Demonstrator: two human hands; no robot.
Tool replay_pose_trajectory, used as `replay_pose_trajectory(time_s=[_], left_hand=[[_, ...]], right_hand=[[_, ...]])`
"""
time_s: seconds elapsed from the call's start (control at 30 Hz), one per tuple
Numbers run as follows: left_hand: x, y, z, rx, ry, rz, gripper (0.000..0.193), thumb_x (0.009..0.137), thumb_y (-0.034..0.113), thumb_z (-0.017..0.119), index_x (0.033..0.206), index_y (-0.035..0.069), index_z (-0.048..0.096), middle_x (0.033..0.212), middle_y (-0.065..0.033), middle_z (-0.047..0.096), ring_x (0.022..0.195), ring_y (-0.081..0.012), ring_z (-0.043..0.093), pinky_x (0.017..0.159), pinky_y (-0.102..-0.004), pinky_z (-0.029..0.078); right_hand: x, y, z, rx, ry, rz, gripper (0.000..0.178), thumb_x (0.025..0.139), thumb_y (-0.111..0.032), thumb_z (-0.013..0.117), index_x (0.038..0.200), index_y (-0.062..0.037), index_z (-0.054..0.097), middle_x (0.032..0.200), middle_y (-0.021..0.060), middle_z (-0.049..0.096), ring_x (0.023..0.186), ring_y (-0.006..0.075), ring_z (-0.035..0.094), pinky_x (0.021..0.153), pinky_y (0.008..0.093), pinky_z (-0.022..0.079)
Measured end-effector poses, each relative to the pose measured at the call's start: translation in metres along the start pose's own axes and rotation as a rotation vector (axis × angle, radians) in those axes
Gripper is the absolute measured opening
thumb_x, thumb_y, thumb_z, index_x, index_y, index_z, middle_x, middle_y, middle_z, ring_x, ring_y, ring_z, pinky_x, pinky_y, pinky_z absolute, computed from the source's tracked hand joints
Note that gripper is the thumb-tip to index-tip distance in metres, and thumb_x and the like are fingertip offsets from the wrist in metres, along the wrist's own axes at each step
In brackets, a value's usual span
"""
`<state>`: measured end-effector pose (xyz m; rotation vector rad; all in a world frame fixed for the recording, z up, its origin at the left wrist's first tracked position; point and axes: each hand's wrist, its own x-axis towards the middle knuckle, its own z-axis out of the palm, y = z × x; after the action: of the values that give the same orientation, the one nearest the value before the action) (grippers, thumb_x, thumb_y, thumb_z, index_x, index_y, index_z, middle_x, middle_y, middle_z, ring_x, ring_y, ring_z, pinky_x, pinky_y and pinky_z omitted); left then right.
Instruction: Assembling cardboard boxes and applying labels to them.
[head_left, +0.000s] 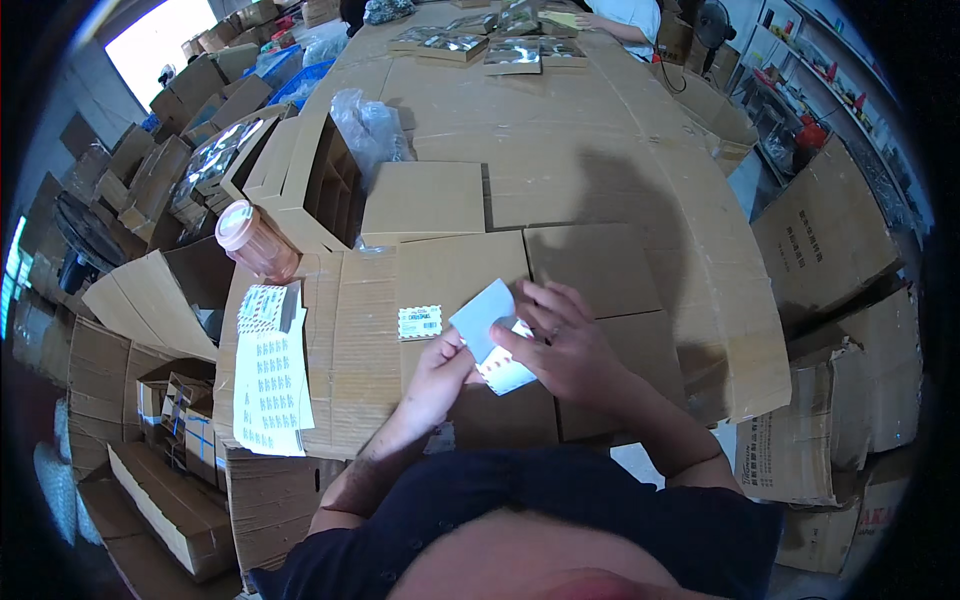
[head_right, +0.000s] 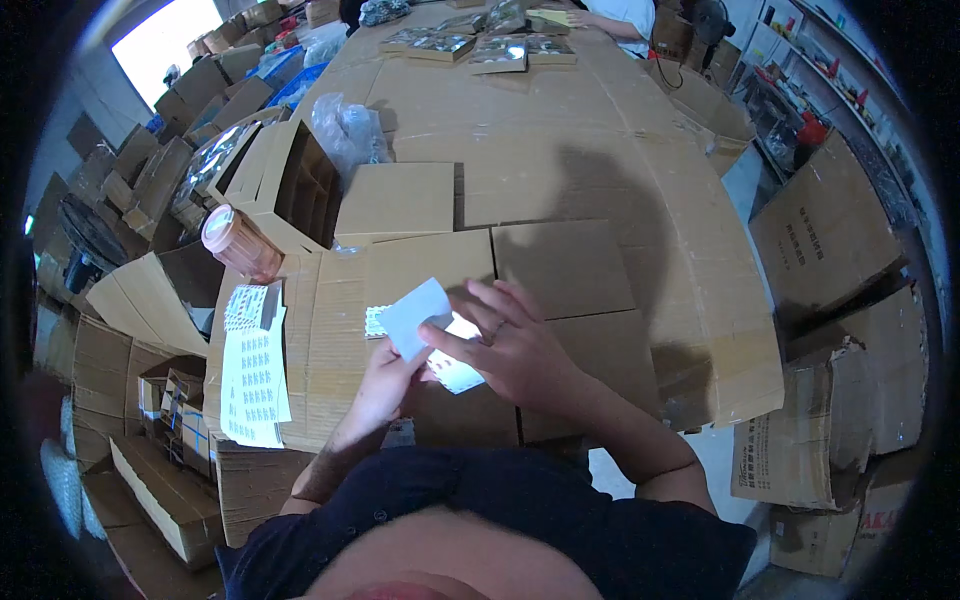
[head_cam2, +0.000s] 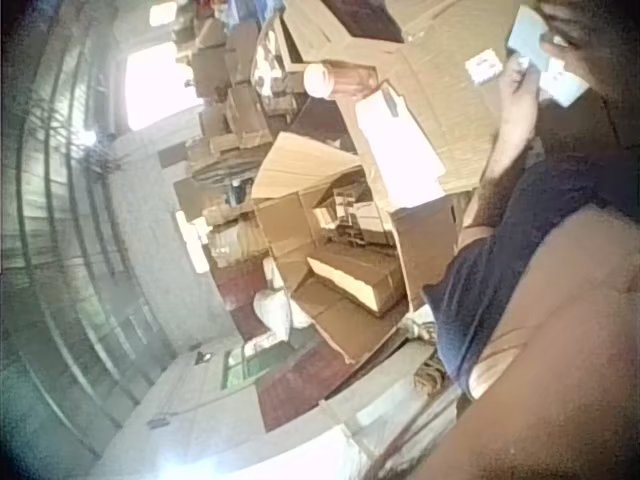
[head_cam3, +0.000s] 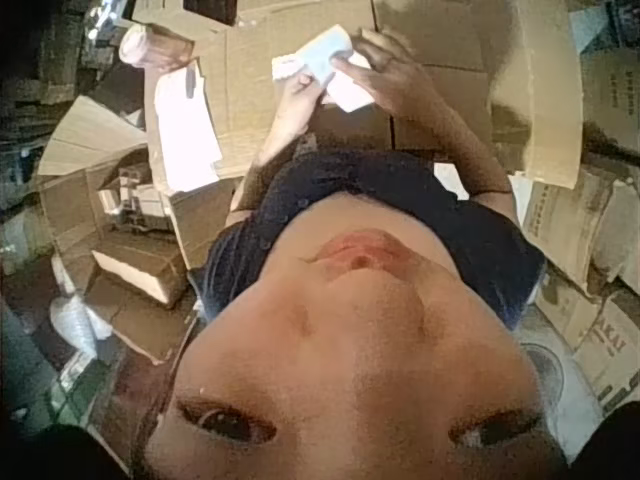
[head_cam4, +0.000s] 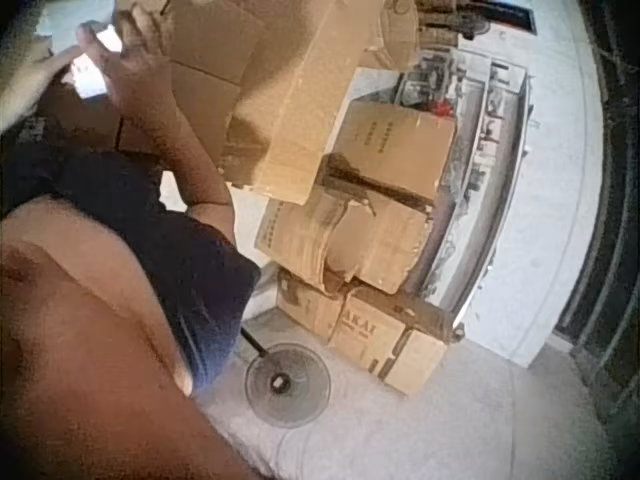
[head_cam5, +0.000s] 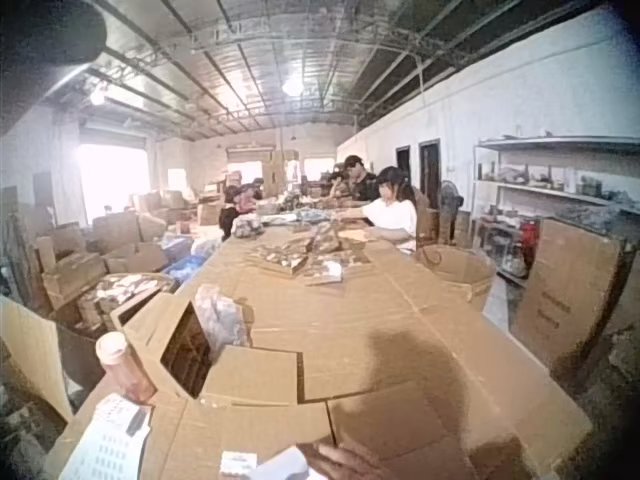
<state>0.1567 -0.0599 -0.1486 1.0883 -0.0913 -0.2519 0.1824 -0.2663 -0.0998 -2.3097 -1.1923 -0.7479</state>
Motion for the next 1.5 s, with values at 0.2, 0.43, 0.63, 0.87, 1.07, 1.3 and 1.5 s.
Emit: replay_pose_trajectory(time_s=[0.2, 0.43, 0.63, 0.87, 1.07, 1.3, 1.5], left_hand=[[-0.011, 0.013, 0.014, 0.126, 0.030, -0.108, 0.020, 0.100, 0.012, 0.053, 0.113, 0.002, 0.063, 0.103, -0.0025, 0.065, 0.094, -0.0097, 0.061, 0.080, -0.0259, 0.052], [-0.010, -0.007, 0.006, 0.406, -0.019, 0.069, 0.023, 0.098, 0.012, 0.055, 0.117, -0.001, 0.058, 0.105, -0.0040, 0.063, 0.096, -0.0120, 0.059, 0.082, -0.0271, 0.048], [-0.006, -0.009, 0.006, 0.510, 0.045, 0.077, 0.018, 0.096, 0.007, 0.052, 0.107, -0.003, 0.062, 0.089, -0.0078, 0.067, 0.083, -0.0117, 0.061, 0.072, -0.0294, 0.050], [-0.009, 0.003, 0.013, 0.641, 0.030, 0.078, 0.019, 0.096, 0.009, 0.053, 0.107, -0.005, 0.061, 0.086, -0.0099, 0.069, 0.081, -0.0114, 0.062, 0.071, -0.0299, 0.050], [-0.011, 0.013, 0.020, 0.583, 0.019, 0.032, 0.021, 0.099, 0.013, 0.053, 0.108, -0.004, 0.062, 0.087, -0.0094, 0.069, 0.079, -0.0095, 0.060, 0.072, -0.0290, 0.050], [-0.012, 0.007, 0.011, 0.719, -0.072, -0.019, 0.024, 0.102, 0.017, 0.051, 0.109, -0.003, 0.062, 0.088, -0.0075, 0.069, 0.079, -0.0085, 0.059, 0.072, -0.0276, 0.050], [-0.012, 0.008, 0.011, 0.521, -0.033, 0.028, 0.022, 0.101, 0.015, 0.052, 0.109, -0.003, 0.062, 0.089, -0.0048, 0.069, 0.081, -0.0072, 0.058, 0.074, -0.0261, 0.049]], right_hand=[[-0.005, -0.001, 0.012, -0.057, 0.049, -0.089, 0.043, 0.084, -0.011, 0.064, 0.125, -0.0221, 0.059, 0.092, -0.0021, 0.060, 0.102, 0.0152, 0.055, 0.101, 0.0434, 0.034], [-0.007, -0.007, 0.013, -0.208, -0.012, -0.141, 0.042, 0.084, -0.013, 0.065, 0.125, -0.0254, 0.063, 0.076, -0.0058, 0.050, 0.085, 0.0116, 0.048, 0.092, 0.0377, 0.037], [-0.014, -0.015, 0.017, -0.250, 0.086, -0.096, 0.047, 0.081, -0.012, 0.067, 0.126, -0.0206, 0.062, 0.075, -0.0053, 0.047, 0.077, 0.0119, 0.048, 0.076, 0.0300, 0.041], [-0.016, -0.022, 0.016, -0.181, 0.159, -0.039, 0.047, 0.077, -0.009, 0.068, 0.124, -0.0117, 0.064, 0.076, -0.0016, 0.055, 0.073, 0.0144, 0.054, 0.072, 0.0314, 0.045], [-0.022, -0.019, 0.023, -0.035, 0.092, 0.070, 0.048, 0.086, -0.011, 0.060, 0.134, -0.0141, 0.055, 0.080, 0.0016, 0.055, 0.081, 0.0196, 0.056, 0.080, 0.0377, 0.046], [-0.020, -0.015, 0.018, -0.018, -0.017, 0.076, 0.052, 0.079, -0.005, 0.063, 0.131, -0.0090, 0.056, 0.084, 0.0046, 0.056, 0.084, 0.0235, 0.056, 0.081, 0.0388, 0.046], [-0.019, -0.019, 0.013, -0.159, 0.036, -0.005, 0.052, 0.080, -0.007, 0.064, 0.131, -0.0096, 0.056, 0.085, 0.0037, 0.058, 0.087, 0.0230, 0.057, 0.081, 0.0379, 0.047]])
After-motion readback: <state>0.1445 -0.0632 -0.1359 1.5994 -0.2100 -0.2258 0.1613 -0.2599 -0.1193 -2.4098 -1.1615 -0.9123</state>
